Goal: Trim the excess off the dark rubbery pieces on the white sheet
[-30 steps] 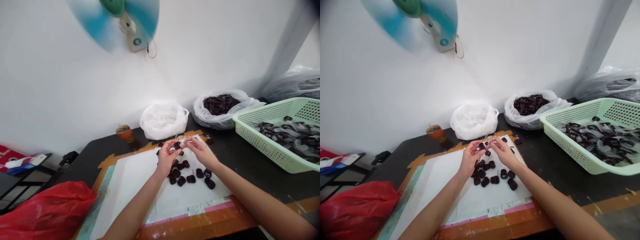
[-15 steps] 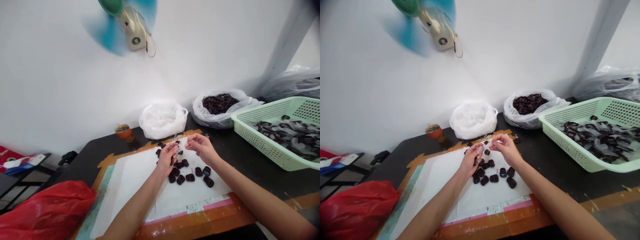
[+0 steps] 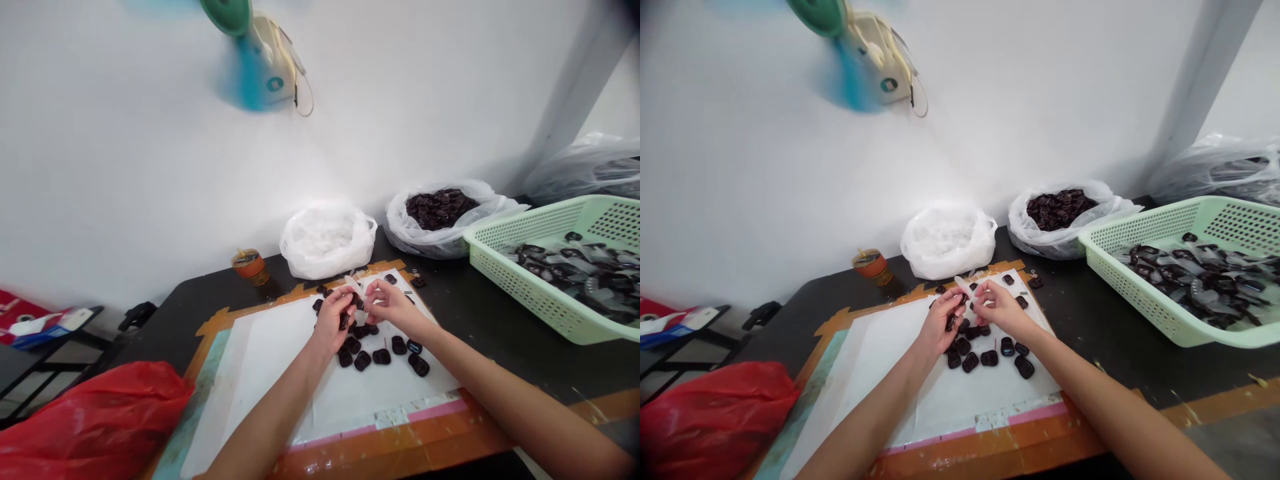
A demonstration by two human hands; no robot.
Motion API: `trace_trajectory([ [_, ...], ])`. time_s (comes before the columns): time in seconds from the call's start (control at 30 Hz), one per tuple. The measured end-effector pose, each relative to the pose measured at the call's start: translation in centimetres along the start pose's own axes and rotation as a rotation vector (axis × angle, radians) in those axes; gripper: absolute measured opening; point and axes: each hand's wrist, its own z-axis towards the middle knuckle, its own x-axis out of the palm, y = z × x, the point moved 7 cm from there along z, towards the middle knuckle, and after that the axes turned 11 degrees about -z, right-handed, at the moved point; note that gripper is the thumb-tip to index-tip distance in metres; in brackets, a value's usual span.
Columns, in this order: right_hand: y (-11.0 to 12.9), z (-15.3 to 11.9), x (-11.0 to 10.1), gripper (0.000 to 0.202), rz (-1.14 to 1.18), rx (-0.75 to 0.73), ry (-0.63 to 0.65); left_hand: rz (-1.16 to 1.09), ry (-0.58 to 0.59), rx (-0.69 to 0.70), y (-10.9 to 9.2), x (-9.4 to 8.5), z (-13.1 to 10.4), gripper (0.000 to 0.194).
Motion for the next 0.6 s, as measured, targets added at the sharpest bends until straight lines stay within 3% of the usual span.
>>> trace_trajectory([
  [0.13,-0.1,0.1,0.6,0.047,0.09,-0.039,0.112,0.078,0.037,-0.008,0.1,0.5,-0.3,0.026],
  [0.23,-0.3,0.5,0.2,0.03,0.045,-0.042,0.056,0.061,0.012,-0.002,0.0,0.3,-0.2,0.029],
  [0.33,-0.3,0.7,-0.3,0.029,0.011,-0.062,-0.031,0.009,-0.062,0.01,-0.1,-0.3,0.1,0.031],
  [0.6,0.9,0.3,-0.1,0.022,0.045,-0.176,-0.018,-0.054,-0.085,-0.009,0.2,-0.7,0.3,0.034],
])
